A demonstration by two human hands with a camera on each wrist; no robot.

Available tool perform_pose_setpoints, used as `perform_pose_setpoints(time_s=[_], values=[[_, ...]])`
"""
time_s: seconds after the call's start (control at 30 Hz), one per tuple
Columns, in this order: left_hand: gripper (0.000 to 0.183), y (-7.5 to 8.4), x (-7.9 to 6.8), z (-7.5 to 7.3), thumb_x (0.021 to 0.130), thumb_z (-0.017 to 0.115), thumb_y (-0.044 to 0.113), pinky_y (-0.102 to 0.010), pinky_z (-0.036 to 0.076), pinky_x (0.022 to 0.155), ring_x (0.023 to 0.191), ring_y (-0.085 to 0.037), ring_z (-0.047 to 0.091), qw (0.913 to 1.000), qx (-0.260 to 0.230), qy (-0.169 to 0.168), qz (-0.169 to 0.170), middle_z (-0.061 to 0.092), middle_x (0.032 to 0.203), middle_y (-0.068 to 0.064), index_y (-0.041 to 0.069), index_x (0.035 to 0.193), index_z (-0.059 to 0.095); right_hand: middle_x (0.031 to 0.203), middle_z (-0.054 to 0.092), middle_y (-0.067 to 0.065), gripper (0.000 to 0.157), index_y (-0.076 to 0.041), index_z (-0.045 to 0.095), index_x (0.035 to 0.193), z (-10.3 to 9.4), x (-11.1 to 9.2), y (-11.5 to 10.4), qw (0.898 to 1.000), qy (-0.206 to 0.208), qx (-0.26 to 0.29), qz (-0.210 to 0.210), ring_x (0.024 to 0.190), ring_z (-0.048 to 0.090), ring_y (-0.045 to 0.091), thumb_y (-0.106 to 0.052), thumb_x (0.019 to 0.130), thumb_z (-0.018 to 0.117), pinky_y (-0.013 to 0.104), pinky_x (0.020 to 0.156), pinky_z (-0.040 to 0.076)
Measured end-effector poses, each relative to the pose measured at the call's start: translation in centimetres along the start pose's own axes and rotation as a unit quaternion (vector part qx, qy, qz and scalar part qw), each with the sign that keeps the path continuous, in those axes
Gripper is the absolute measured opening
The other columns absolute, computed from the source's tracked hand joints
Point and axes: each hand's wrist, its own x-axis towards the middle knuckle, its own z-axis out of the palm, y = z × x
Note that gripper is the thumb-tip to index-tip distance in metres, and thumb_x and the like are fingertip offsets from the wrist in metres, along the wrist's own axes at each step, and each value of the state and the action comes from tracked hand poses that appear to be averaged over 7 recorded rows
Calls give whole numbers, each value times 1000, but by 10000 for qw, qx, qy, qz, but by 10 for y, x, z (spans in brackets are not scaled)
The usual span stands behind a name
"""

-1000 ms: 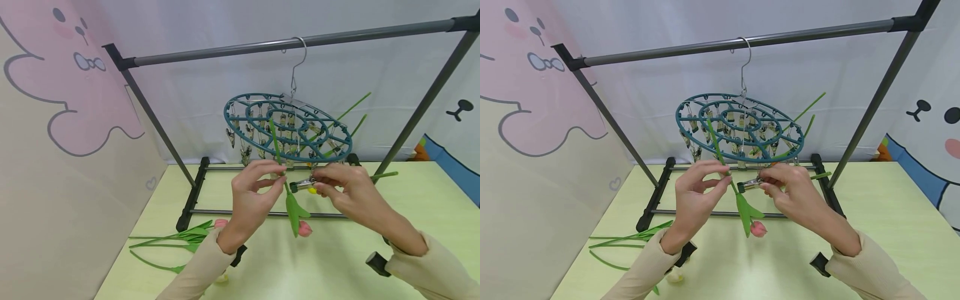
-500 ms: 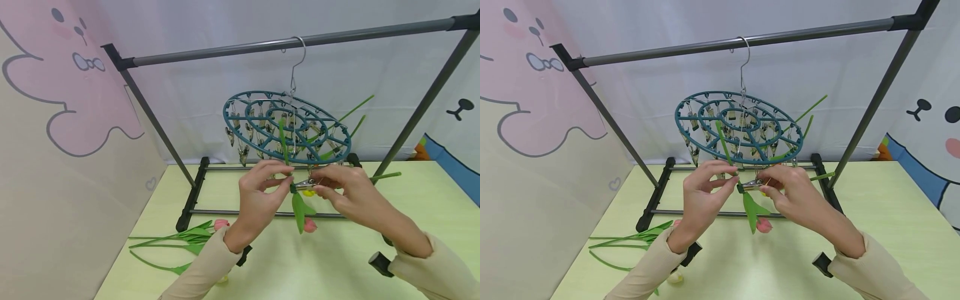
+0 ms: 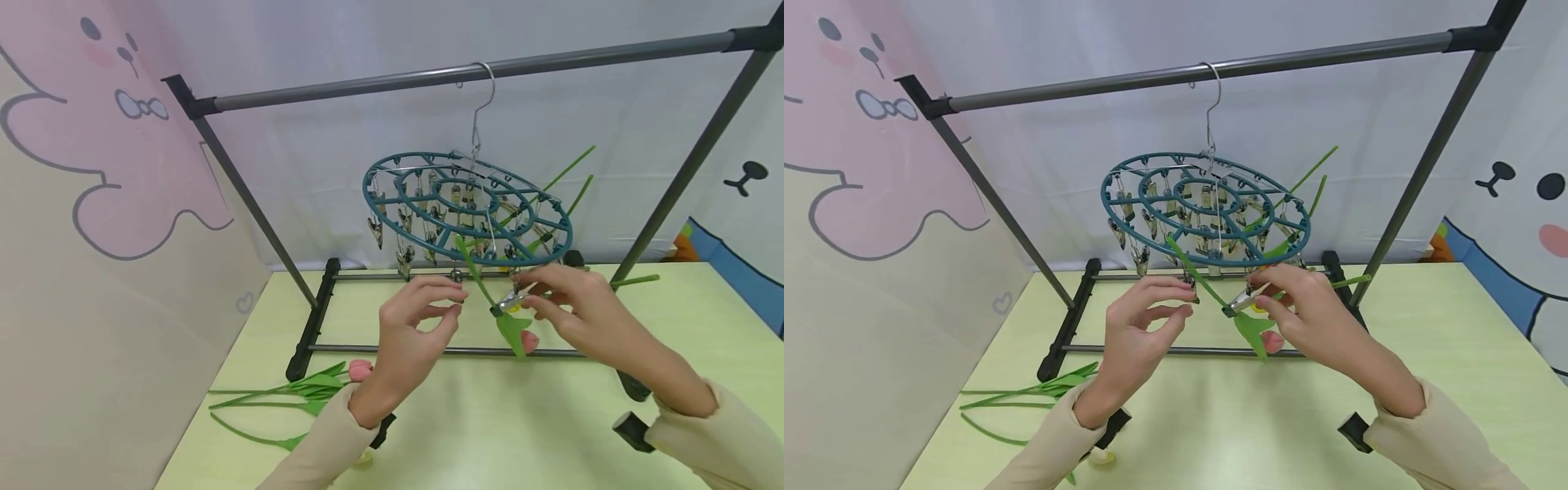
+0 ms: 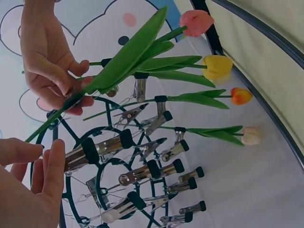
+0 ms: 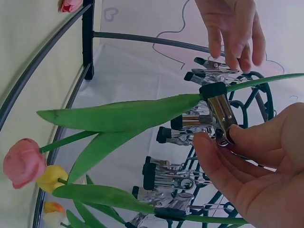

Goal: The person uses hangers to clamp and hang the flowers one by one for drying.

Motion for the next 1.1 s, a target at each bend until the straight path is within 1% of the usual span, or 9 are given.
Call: perform_pose_setpoints(time_s=[0.2, 0.3, 0.37, 0.47, 0.63, 0.87, 0.9, 0.97, 1.1], values=[[21, -15, -14, -7, 83, 62, -10, -28, 58, 72, 97, -17, 62, 9996, 219, -155, -25, 64, 102, -7, 3, 98, 69, 101, 69, 8, 29, -3, 64, 112, -6, -8, -7, 9967, 205, -779, 140, 75, 68, 16, 0, 84, 68, 24, 58, 56], [21, -17, -20, -10, 83, 62, -9, -27, 58, 70, 94, -16, 63, 9994, 289, -190, -72, 64, 101, -6, 5, 96, 70, 99, 67, 5, 32, -5, 64, 110, -2, -14, -20, 9882, 620, -1392, -132, 70, 64, 12, 0, 79, 71, 21, 51, 51], [21, -17, -23, -12, 82, 62, -10, -27, 58, 68, 93, -16, 63, 9992, 319, -200, -143, 65, 99, -5, 6, 94, 70, 96, 66, 3, 33, -6, 65, 106, 4, -17, -31, 9836, 845, -1532, -438, 66, 60, 9, 2, 75, 72, 18, 49, 47], [21, -18, -28, -16, 83, 63, -9, -26, 58, 66, 90, -15, 64, 9986, 340, -268, -296, 65, 98, -4, 7, 93, 70, 99, 65, 0, 36, -8, 65, 105, 16, -18, -46, 9836, 892, -1318, -847, 62, 54, 3, 5, 72, 72, 12, 49, 41], [20, -17, -39, -24, 84, 63, -7, -26, 58, 66, 89, -14, 64, 9965, 438, -552, -443, 66, 96, -3, 9, 93, 71, 126, 58, 5, 55, -8, 58, 125, 32, -14, -59, 9867, 604, -896, -1214, 57, 47, -1, 6, 73, 72, 9, 50, 37], [22, -13, -56, -43, 83, 64, -5, -22, 57, 65, 85, -14, 64, 9908, 750, -1002, -512, 65, 95, 0, 13, 93, 70, 135, 48, 13, 69, -6, 50, 134, 34, -4, -60, 9766, 961, -1197, -1508, 56, 51, 6, 3, 70, 75, 13, 48, 41], [23, -13, -59, -46, 82, 64, -6, -22, 57, 65, 85, -15, 64, 9897, 804, -1048, -546, 65, 95, 0, 13, 94, 70, 135, 47, 14, 69, -5, 49, 135, 34, -3, -60, 9749, 1065, -1234, -1514, 57, 51, 7, 2, 70, 74, 14, 48, 42], [26, -12, -64, -52, 81, 65, -8, -21, 56, 64, 86, -16, 64, 9870, 899, -1167, -645, 65, 95, 1, 14, 95, 69, 134, 46, 16, 59, -3, 47, 135, 32, -3, -61, 9737, 1217, -1273, -1447, 57, 51, 8, -11, 82, 71, 16, 48, 43], [31, -11, -76, -67, 79, 67, -9, -20, 56, 63, 87, -15, 63, 9791, 1153, -1486, -773, 64, 98, 4, 17, 97, 69, 130, 46, 20, 52, -1, 46, 135, 28, -4, -60, 9715, 1490, -1317, -1286, 67, 56, 15, -36, 97, 47, 25, 53, 49]])
